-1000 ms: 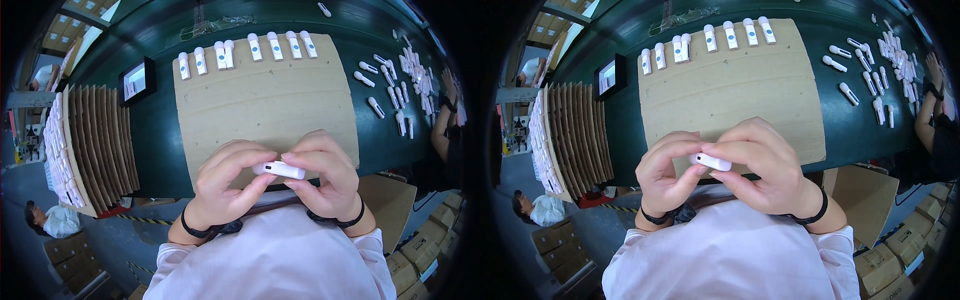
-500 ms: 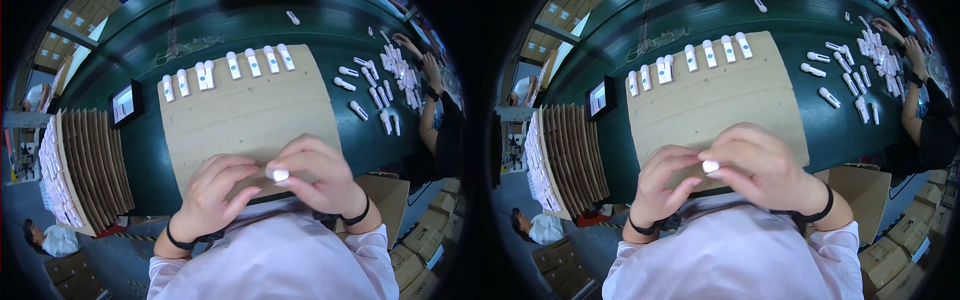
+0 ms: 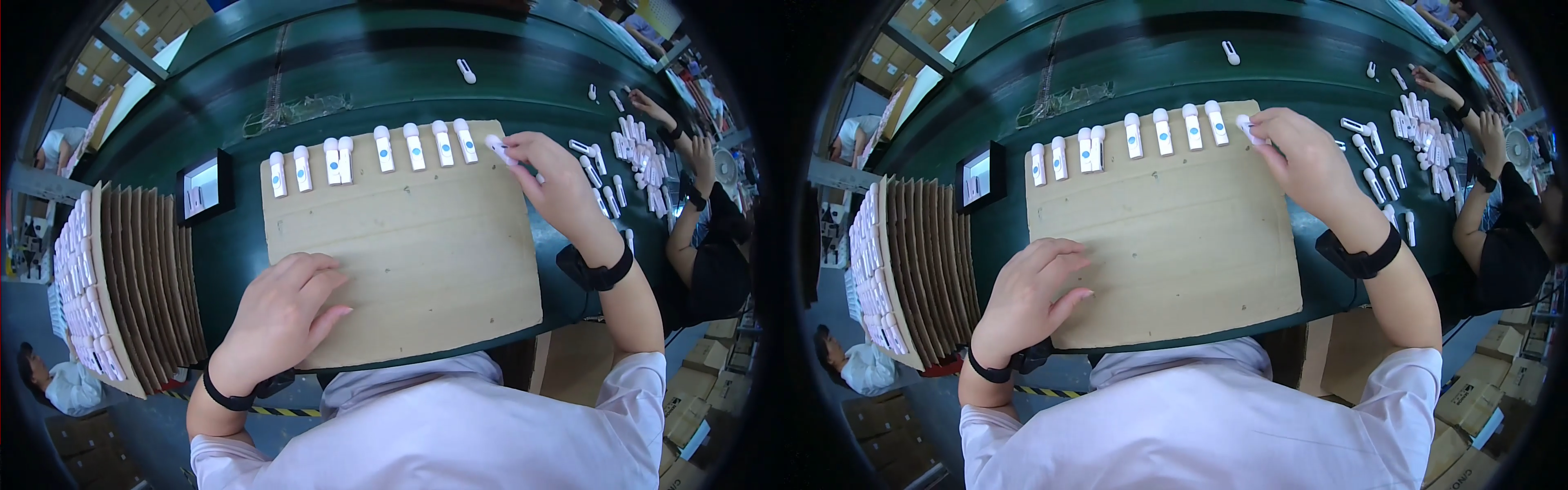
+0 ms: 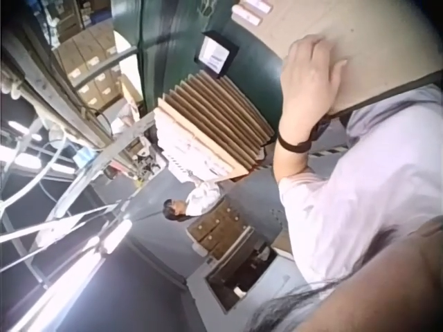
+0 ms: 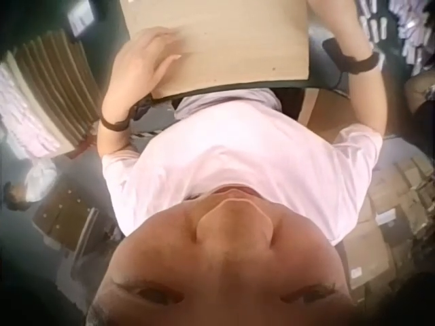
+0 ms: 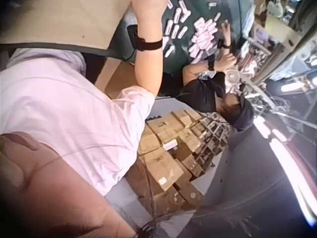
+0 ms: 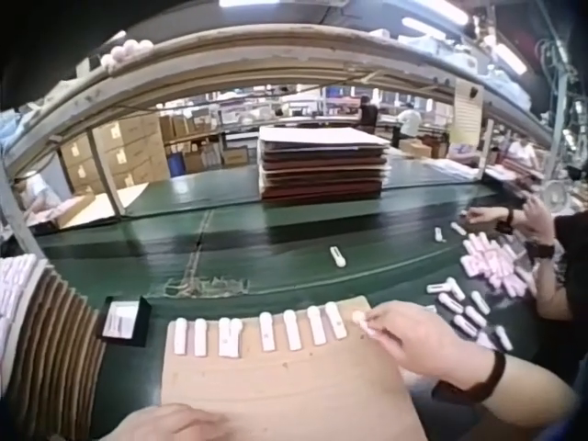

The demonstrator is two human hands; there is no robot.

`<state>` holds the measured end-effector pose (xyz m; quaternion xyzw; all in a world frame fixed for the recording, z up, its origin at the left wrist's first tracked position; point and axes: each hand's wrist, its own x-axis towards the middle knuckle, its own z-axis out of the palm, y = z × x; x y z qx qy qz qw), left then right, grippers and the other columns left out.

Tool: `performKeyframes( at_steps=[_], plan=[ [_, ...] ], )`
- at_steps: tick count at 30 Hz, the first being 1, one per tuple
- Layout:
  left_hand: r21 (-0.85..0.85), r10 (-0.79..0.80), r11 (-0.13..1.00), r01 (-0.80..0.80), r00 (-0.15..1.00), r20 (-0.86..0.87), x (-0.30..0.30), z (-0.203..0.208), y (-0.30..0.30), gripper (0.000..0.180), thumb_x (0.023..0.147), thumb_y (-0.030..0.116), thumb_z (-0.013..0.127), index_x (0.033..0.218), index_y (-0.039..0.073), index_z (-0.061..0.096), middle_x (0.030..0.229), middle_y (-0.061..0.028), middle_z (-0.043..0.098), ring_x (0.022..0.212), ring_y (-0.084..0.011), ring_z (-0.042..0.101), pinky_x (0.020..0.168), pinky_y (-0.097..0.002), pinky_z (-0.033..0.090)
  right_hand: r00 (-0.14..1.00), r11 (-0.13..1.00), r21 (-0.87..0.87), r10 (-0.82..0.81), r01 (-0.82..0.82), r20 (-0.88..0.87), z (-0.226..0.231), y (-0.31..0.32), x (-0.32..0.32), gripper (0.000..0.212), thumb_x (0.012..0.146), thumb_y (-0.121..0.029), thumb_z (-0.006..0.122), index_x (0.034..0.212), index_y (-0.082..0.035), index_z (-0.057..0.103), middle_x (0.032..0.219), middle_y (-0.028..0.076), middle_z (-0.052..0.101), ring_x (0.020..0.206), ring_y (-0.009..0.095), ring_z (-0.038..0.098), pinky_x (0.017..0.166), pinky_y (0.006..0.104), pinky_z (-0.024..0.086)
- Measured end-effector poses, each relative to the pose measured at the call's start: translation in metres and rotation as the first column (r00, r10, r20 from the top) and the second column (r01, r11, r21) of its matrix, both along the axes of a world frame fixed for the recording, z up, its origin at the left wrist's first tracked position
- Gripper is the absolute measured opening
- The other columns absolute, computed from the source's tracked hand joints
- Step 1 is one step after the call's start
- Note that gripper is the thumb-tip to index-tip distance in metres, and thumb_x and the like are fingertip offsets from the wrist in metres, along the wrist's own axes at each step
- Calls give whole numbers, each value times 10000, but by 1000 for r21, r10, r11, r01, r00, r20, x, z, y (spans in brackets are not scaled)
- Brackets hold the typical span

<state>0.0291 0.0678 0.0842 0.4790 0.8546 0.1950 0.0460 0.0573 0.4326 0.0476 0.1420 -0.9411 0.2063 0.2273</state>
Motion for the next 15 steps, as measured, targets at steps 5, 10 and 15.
performKeyframes(
  at_steps=[5,10,15],
  plan=[
    [10,9,1000,-9,1000,-8,-14,4,-3,276,764,144,730,999,34,636,1070,-116,622,990,-299,598,815,-385,503,996,988,141,58,-68,70,-10,3,3,141,812,-8,686,931,-2,613,1053,137,630,926,292,633,785,338,533],
    [70,27,997,-27,1000,0,-26,5,-7,249,762,120,735,976,32,643,1055,-123,635,969,-309,609,819,-384,506,987,985,148,71,-93,143,-15,6,0,147,812,-29,692,935,-13,613,1085,134,611,946,292,626,789,343,531],
    [137,72,988,-74,997,19,-38,9,-8,221,759,93,739,950,28,648,1016,-124,650,938,-316,621,814,-377,509,993,987,153,42,-58,107,-19,11,-18,152,809,-12,686,941,-12,611,1082,132,607,942,303,625,794,347,529]
  ],
)
